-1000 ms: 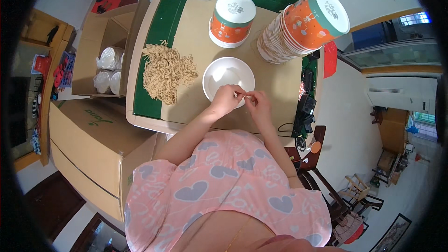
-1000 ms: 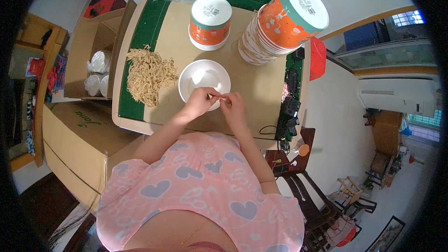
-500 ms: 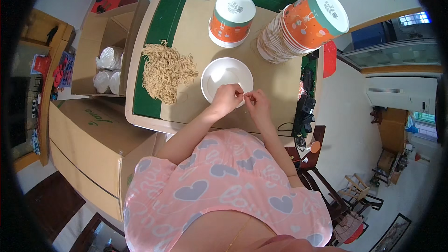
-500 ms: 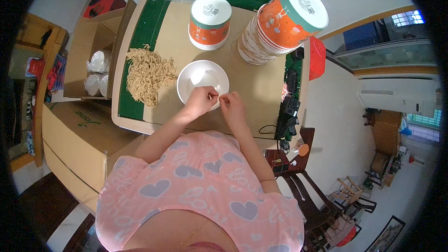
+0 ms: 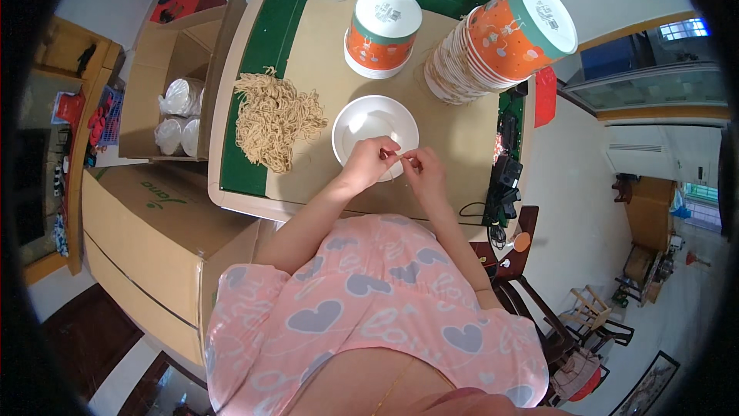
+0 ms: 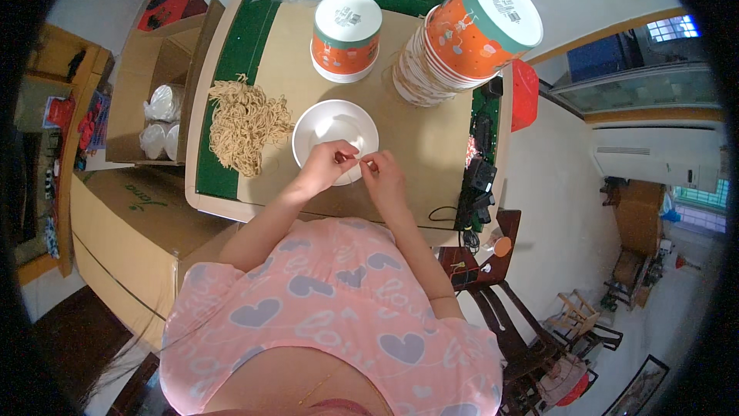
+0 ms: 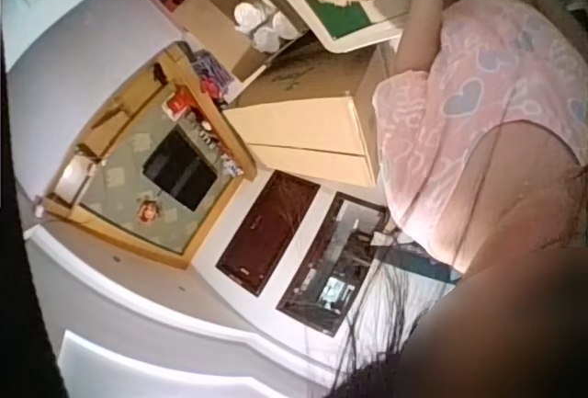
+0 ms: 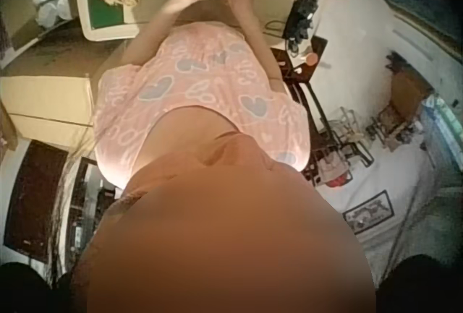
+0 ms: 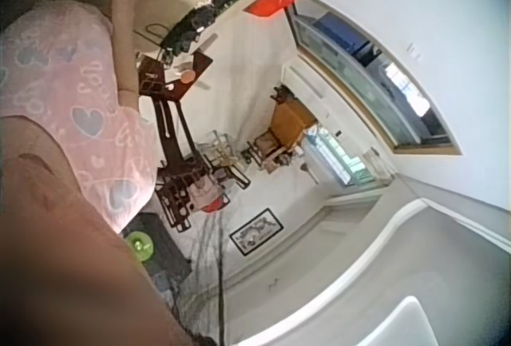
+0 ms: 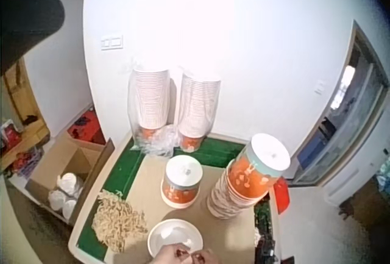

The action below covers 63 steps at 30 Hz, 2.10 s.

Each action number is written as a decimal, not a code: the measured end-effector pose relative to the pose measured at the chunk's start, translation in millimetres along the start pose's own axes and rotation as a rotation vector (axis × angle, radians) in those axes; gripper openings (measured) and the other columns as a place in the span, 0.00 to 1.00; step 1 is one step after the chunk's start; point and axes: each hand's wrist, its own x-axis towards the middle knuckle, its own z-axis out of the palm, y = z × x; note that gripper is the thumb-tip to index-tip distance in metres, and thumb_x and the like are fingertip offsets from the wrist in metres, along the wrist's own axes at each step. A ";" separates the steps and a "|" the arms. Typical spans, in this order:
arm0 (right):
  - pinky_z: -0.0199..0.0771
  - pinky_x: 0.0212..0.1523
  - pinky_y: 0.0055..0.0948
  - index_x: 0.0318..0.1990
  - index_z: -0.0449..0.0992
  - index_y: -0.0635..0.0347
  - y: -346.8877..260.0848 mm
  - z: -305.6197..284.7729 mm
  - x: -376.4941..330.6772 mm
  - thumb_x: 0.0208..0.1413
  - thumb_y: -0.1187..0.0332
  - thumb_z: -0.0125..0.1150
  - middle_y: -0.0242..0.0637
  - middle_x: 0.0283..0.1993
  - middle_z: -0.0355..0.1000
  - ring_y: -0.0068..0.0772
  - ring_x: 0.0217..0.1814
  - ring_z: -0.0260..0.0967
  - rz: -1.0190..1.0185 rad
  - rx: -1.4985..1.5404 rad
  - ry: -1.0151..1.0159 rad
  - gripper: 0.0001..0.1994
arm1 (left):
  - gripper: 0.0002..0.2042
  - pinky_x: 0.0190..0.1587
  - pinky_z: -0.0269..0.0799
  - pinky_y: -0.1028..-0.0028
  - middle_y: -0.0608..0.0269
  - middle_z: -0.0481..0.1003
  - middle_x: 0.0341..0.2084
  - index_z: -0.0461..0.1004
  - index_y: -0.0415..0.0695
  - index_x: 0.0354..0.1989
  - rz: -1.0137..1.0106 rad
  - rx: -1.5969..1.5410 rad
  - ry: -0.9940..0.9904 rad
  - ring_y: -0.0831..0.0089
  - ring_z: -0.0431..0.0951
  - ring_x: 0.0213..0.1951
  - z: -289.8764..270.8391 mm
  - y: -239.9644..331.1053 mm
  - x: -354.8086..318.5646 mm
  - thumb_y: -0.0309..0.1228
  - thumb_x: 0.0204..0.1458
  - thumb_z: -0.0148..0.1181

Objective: Placing small rubber bands into paper bowls and organizing them for packaging.

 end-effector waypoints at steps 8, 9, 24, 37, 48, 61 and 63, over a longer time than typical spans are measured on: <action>0.66 0.28 0.31 0.30 0.73 0.60 0.8 0.7 -0.8 0.47 0.72 0.60 0.38 0.26 0.65 0.34 0.26 0.66 0.001 0.030 0.019 0.03 | 0.05 0.32 0.72 0.71 0.54 0.76 0.27 0.76 0.39 0.31 0.042 0.035 0.055 0.63 0.77 0.26 -4.9 13.7 -1.3 0.25 0.47 0.58; 0.66 0.28 0.31 0.30 0.73 0.60 0.5 0.2 -0.9 0.47 0.72 0.60 0.38 0.26 0.65 0.34 0.26 0.66 0.007 0.037 0.019 0.03 | 0.04 0.32 0.72 0.71 0.53 0.76 0.28 0.76 0.39 0.30 0.050 0.054 0.033 0.63 0.77 0.26 -5.6 15.5 -0.9 0.25 0.47 0.58; 0.64 0.27 0.25 0.32 0.74 0.60 -5.4 -3.3 -2.0 0.48 0.74 0.60 0.35 0.27 0.66 0.27 0.25 0.64 -0.009 0.157 0.040 0.04 | 0.04 0.30 0.70 0.71 0.54 0.75 0.25 0.76 0.38 0.30 0.090 0.021 0.101 0.64 0.75 0.25 0.6 14.8 -2.0 0.24 0.47 0.58; 0.66 0.27 0.22 0.32 0.73 0.61 10.3 -2.9 -3.2 0.48 0.75 0.59 0.34 0.29 0.68 0.23 0.26 0.66 -0.003 0.217 0.090 0.04 | 0.06 0.31 0.70 0.76 0.60 0.75 0.24 0.74 0.38 0.31 0.036 0.057 0.005 0.76 0.74 0.27 6.6 7.7 -8.8 0.27 0.46 0.61; 0.69 0.28 0.26 0.31 0.72 0.60 15.2 2.2 -5.8 0.45 0.76 0.59 0.37 0.30 0.67 0.30 0.27 0.68 -0.101 0.101 0.102 0.05 | 0.05 0.32 0.70 0.76 0.62 0.76 0.22 0.75 0.35 0.27 -0.074 -0.255 -0.231 0.78 0.73 0.27 -2.7 23.8 -25.7 0.25 0.46 0.59; 0.69 0.29 0.29 0.32 0.73 0.61 21.6 -30.8 7.6 0.47 0.75 0.59 0.38 0.29 0.70 0.33 0.28 0.69 -0.107 0.017 -0.051 0.04 | 0.06 0.26 0.67 0.77 0.67 0.72 0.20 0.71 0.38 0.35 -0.056 -0.304 -0.116 0.80 0.71 0.24 -53.3 4.2 -35.3 0.22 0.49 0.53; 0.69 0.30 0.30 0.32 0.74 0.61 27.6 -40.2 17.6 0.47 0.74 0.59 0.38 0.29 0.71 0.35 0.29 0.70 -0.155 -0.060 -0.059 0.04 | 0.10 0.26 0.68 0.74 0.64 0.71 0.18 0.70 0.42 0.39 -0.005 0.021 0.037 0.75 0.73 0.24 -72.9 -3.5 -30.5 0.21 0.48 0.52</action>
